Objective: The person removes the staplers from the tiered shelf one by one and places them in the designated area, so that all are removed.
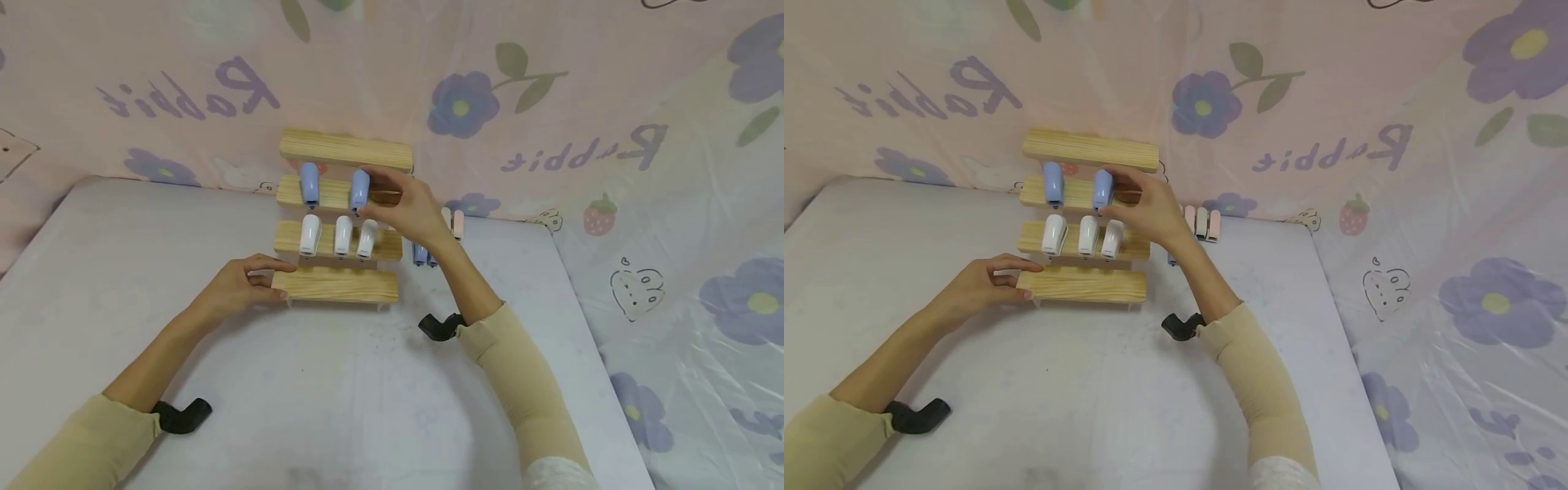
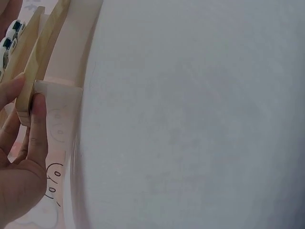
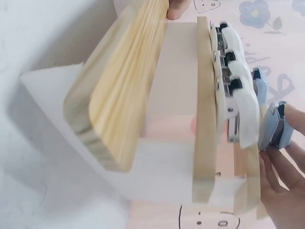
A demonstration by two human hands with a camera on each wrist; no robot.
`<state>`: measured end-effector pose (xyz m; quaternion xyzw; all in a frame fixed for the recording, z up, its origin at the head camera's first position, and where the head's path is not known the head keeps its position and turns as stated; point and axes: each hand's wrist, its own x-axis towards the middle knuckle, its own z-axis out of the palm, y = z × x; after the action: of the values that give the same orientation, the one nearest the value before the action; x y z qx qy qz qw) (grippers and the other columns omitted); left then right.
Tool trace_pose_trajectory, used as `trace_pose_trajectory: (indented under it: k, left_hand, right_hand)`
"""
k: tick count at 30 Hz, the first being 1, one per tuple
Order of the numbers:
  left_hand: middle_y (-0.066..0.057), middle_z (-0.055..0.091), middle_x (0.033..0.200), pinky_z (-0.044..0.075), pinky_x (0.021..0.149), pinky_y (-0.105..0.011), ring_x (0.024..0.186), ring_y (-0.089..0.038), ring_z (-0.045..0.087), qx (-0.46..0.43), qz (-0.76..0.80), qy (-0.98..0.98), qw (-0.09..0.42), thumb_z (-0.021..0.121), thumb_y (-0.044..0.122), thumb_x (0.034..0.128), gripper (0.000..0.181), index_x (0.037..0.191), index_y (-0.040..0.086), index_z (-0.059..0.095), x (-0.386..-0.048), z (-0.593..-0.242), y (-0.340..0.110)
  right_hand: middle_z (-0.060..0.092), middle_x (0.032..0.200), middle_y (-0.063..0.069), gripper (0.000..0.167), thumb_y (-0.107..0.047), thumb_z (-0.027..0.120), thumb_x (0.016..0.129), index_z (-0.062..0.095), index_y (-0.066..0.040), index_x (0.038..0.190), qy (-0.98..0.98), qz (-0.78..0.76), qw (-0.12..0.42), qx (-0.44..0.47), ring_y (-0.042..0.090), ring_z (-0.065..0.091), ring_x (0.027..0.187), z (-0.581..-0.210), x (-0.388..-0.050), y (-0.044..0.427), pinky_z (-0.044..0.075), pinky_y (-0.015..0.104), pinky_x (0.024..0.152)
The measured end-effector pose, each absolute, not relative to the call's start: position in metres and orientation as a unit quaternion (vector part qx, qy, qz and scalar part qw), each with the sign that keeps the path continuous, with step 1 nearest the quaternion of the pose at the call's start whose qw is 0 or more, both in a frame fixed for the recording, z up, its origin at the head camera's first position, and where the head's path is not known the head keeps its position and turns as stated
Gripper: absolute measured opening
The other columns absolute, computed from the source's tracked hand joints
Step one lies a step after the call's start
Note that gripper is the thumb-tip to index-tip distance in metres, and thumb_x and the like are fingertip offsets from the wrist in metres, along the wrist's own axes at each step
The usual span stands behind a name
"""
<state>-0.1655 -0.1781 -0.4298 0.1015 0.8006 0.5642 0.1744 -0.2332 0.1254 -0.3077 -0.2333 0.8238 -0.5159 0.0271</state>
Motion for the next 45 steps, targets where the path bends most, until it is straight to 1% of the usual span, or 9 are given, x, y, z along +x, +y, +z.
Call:
trace_pose_trajectory:
  k: [3,8,12,15,25,29,36,39,45]
  left_hand:
    - [-0.012,0.052,0.137,0.053,0.076,-0.028,0.088,-0.016,0.066,0.101,0.565,0.800,0.176,0.083,0.015,0.0812,0.050,0.128,0.009,0.067,-0.166,-0.430,-0.179]
    - [-0.011,0.052,0.138,0.052,0.076,-0.029,0.087,-0.018,0.064,0.097,0.557,0.805,0.181,0.083,0.017,0.0814,0.050,0.128,0.011,0.067,-0.166,-0.428,-0.179]
    - [-0.010,0.052,0.138,0.051,0.076,-0.029,0.086,-0.019,0.063,0.096,0.553,0.807,0.182,0.083,0.017,0.0815,0.049,0.128,0.012,0.067,-0.166,-0.426,-0.178]
    - [-0.011,0.051,0.140,0.051,0.077,-0.029,0.089,-0.020,0.065,0.095,0.555,0.806,0.185,0.083,0.017,0.0816,0.050,0.128,0.011,0.066,-0.166,-0.425,-0.179]
    - [-0.012,0.050,0.141,0.051,0.080,-0.030,0.096,-0.023,0.065,0.098,0.549,0.810,0.180,0.084,0.020,0.0809,0.052,0.129,0.012,0.066,-0.168,-0.424,-0.178]
    - [-0.011,0.053,0.138,0.050,0.079,-0.031,0.094,-0.023,0.063,0.102,0.538,0.818,0.175,0.084,0.023,0.0807,0.052,0.129,0.013,0.067,-0.166,-0.424,-0.179]
    - [-0.008,0.053,0.140,0.049,0.078,-0.032,0.093,-0.022,0.062,0.100,0.530,0.824,0.173,0.084,0.028,0.0808,0.052,0.128,0.016,0.067,-0.164,-0.425,-0.179]
    - [-0.010,0.052,0.140,0.050,0.076,-0.032,0.091,-0.022,0.063,0.106,0.534,0.821,0.173,0.083,0.025,0.0815,0.051,0.129,0.015,0.067,-0.165,-0.426,-0.179]
    - [-0.010,0.053,0.138,0.050,0.079,-0.032,0.093,-0.022,0.064,0.105,0.539,0.818,0.173,0.084,0.023,0.0810,0.051,0.129,0.014,0.067,-0.166,-0.427,-0.179]
  right_hand:
    - [0.058,0.135,0.017,0.059,-0.002,0.075,0.087,0.052,-0.002,0.141,0.820,-0.523,0.030,-0.230,0.031,0.059,0.120,-0.300,-0.225,0.130,0.049,0.037,0.098]
    - [0.059,0.134,0.018,0.058,0.000,0.074,0.087,0.052,-0.001,0.141,0.813,-0.533,0.024,-0.234,0.031,0.060,0.118,-0.303,-0.225,0.141,0.049,0.037,0.097]
    - [0.058,0.135,0.017,0.057,0.001,0.074,0.087,0.053,0.000,0.140,0.806,-0.541,0.023,-0.239,0.031,0.060,0.116,-0.305,-0.225,0.148,0.047,0.041,0.099]
    - [0.058,0.135,0.017,0.056,0.001,0.073,0.087,0.053,0.002,0.140,0.808,-0.537,0.018,-0.242,0.032,0.059,0.116,-0.305,-0.224,0.152,0.045,0.045,0.100]
    - [0.056,0.134,0.023,0.060,0.001,0.072,0.088,0.047,0.005,0.143,0.819,-0.521,0.012,-0.241,0.036,0.056,0.120,-0.305,-0.222,0.171,0.042,0.047,0.104]
    - [0.056,0.134,0.023,0.061,0.002,0.072,0.088,0.046,0.006,0.143,0.821,-0.518,0.012,-0.238,0.035,0.056,0.121,-0.306,-0.220,0.178,0.043,0.048,0.103]
    - [0.054,0.135,0.025,0.062,0.005,0.071,0.088,0.044,0.008,0.143,0.826,-0.509,0.006,-0.242,0.037,0.054,0.122,-0.311,-0.218,0.187,0.042,0.053,0.103]
    - [0.055,0.134,0.026,0.061,0.005,0.070,0.088,0.044,0.007,0.144,0.825,-0.511,0.006,-0.240,0.037,0.054,0.121,-0.312,-0.216,0.193,0.042,0.052,0.102]
    - [0.055,0.134,0.025,0.062,0.005,0.070,0.088,0.044,0.007,0.144,0.827,-0.511,0.004,-0.236,0.036,0.054,0.122,-0.313,-0.215,0.202,0.044,0.049,0.101]
